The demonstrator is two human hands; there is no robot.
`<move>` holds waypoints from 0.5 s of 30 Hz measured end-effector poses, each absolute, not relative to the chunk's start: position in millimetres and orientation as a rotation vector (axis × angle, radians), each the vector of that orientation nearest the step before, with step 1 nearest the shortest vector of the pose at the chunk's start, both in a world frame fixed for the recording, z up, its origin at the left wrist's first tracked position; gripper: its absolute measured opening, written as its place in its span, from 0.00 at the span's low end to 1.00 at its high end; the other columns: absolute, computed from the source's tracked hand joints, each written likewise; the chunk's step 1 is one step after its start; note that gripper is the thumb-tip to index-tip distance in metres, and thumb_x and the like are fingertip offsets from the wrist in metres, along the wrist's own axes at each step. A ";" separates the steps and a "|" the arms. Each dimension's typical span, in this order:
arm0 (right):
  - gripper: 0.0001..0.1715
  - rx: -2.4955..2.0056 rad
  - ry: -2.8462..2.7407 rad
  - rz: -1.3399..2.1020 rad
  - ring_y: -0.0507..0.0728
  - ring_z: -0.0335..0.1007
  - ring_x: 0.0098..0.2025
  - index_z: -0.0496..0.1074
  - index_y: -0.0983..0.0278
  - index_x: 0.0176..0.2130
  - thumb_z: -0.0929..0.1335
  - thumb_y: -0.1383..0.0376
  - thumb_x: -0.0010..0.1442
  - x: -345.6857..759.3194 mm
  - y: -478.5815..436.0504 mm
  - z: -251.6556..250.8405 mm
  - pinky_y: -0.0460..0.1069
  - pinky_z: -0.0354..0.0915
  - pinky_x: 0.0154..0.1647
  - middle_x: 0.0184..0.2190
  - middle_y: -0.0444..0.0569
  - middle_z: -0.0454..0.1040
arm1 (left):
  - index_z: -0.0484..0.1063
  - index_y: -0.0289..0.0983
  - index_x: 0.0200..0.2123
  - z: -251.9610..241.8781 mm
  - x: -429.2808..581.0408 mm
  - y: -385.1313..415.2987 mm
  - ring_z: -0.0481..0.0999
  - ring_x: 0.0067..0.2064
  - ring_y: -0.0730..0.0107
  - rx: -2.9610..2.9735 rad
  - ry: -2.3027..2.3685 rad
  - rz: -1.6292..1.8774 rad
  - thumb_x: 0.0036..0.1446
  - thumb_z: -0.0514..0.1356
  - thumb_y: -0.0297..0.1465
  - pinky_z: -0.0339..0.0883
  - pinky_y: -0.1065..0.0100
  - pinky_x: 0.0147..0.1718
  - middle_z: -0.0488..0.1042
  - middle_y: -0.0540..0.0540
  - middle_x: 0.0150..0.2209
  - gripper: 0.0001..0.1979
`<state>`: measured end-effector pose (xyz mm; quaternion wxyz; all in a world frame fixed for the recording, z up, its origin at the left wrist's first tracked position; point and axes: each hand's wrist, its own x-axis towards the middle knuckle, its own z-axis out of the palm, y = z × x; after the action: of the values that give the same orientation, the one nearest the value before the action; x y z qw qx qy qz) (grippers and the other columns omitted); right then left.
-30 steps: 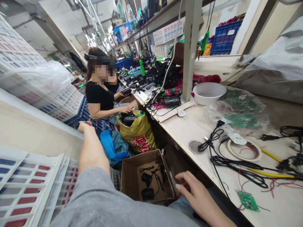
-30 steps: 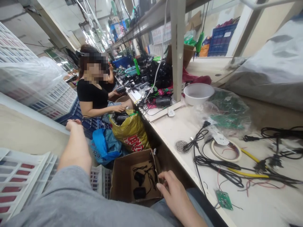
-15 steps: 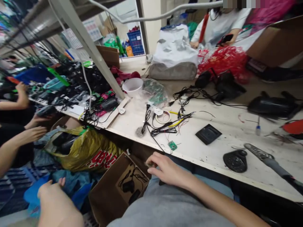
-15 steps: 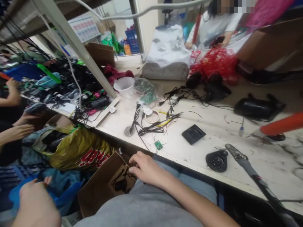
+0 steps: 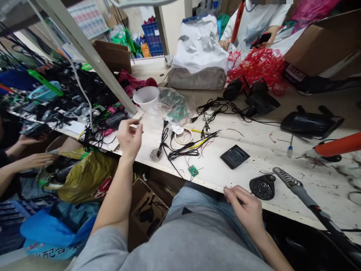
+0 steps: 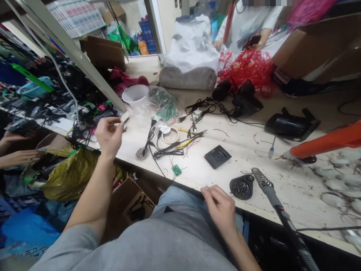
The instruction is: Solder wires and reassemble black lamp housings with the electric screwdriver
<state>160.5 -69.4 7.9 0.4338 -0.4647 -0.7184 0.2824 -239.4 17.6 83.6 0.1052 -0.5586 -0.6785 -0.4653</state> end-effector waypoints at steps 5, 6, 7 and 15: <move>0.25 -1.165 -1.861 0.569 0.48 0.64 0.20 0.62 0.61 0.20 0.66 0.66 0.68 155.1 -66.5 0.0 0.44 0.61 0.24 0.18 0.42 0.65 | 0.74 0.40 0.33 78.1 -210.0 58.3 0.76 0.29 0.68 -1.946 -2.149 -1.039 0.57 0.61 0.33 0.72 0.65 0.36 0.78 0.48 0.32 0.04; 0.25 -1.157 -1.886 0.554 0.48 0.63 0.20 0.62 0.61 0.20 0.66 0.66 0.68 153.0 -64.1 -1.1 0.45 0.61 0.23 0.18 0.42 0.65 | 0.75 0.40 0.32 75.9 -211.4 68.0 0.77 0.30 0.65 -1.974 -2.210 -0.908 0.57 0.62 0.33 0.73 0.63 0.39 0.79 0.47 0.33 0.04; 0.24 -1.143 -1.907 0.544 0.48 0.63 0.20 0.63 0.61 0.20 0.66 0.66 0.68 151.4 -61.7 -1.7 0.45 0.61 0.23 0.18 0.42 0.65 | 0.76 0.40 0.32 73.8 -214.0 78.0 0.78 0.33 0.62 -1.988 -2.270 -0.771 0.56 0.62 0.33 0.73 0.60 0.42 0.80 0.45 0.35 0.04; 0.14 -1.065 -2.006 0.520 0.49 0.71 0.25 0.71 0.62 0.27 0.70 0.69 0.65 156.8 -57.5 -1.6 0.45 0.64 0.30 0.24 0.42 0.74 | 0.72 0.40 0.58 57.1 -254.7 119.0 0.70 0.63 0.47 -1.897 -2.476 -0.363 0.54 0.64 0.37 0.65 0.50 0.60 0.70 0.41 0.63 0.27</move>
<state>156.8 -57.5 -1.6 0.3947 -0.4200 -0.7910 0.2051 -254.7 119.0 57.1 0.0007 -0.6042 -0.7883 -0.1157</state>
